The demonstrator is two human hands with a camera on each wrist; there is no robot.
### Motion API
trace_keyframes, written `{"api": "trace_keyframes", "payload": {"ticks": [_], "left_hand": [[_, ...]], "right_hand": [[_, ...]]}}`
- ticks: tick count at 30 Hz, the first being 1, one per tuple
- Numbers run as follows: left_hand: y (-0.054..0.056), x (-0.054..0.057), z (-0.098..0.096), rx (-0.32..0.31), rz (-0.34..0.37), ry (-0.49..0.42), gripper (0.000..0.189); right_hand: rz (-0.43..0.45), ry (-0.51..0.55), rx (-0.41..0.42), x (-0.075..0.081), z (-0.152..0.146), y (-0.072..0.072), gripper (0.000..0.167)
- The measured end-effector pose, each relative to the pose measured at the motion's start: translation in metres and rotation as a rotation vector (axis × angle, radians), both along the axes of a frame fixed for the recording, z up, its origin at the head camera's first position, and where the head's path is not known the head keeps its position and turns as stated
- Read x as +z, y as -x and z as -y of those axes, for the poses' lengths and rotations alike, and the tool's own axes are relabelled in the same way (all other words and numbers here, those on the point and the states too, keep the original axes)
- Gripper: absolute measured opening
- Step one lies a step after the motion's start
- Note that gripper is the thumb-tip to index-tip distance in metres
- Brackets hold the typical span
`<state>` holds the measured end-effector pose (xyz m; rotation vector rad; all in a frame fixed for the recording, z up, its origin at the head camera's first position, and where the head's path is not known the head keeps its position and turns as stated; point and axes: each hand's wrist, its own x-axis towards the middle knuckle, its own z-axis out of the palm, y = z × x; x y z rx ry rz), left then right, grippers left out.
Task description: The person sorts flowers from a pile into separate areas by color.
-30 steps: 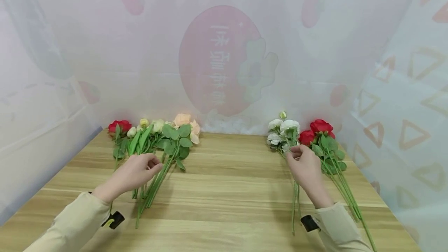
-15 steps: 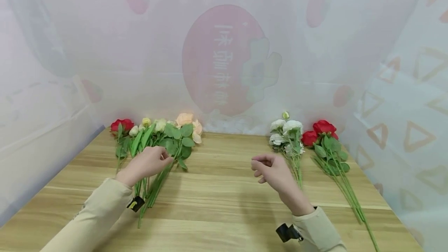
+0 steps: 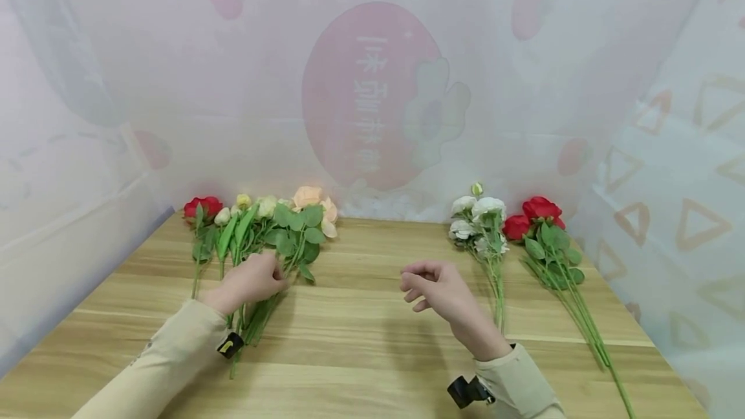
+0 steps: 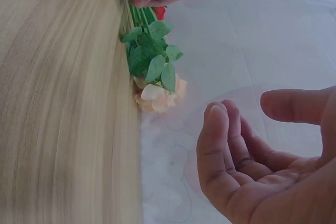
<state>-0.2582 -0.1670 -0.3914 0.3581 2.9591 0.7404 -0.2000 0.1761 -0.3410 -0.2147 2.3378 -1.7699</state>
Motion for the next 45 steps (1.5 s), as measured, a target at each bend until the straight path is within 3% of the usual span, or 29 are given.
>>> {"api": "trace_keyframes", "payload": {"ticks": [4,10,20,31,45], "left_hand": [[-0.001,-0.004,-0.002,-0.006,-0.003,0.007,0.051],[-0.003,-0.001,-0.003,0.023,-0.009,0.023,0.053],[-0.004,0.000,-0.006,0.025,-0.006,0.023,0.056],[-0.006,0.003,-0.011,0.031,-0.024,-0.031,0.056],[-0.017,0.017,-0.022,0.025,-0.087,-0.133,0.054]], "right_hand": [[0.007,-0.003,0.010,0.001,0.001,-0.001,0.035],[-0.006,-0.006,0.020,0.003,0.001,0.000,0.037],[0.003,-0.014,-0.028,0.004,-0.005,0.001,0.036],[-0.005,-0.016,-0.010,0.004,-0.006,0.000,0.035],[-0.011,-0.020,0.012,0.001,-0.005,0.001,0.032]]}}
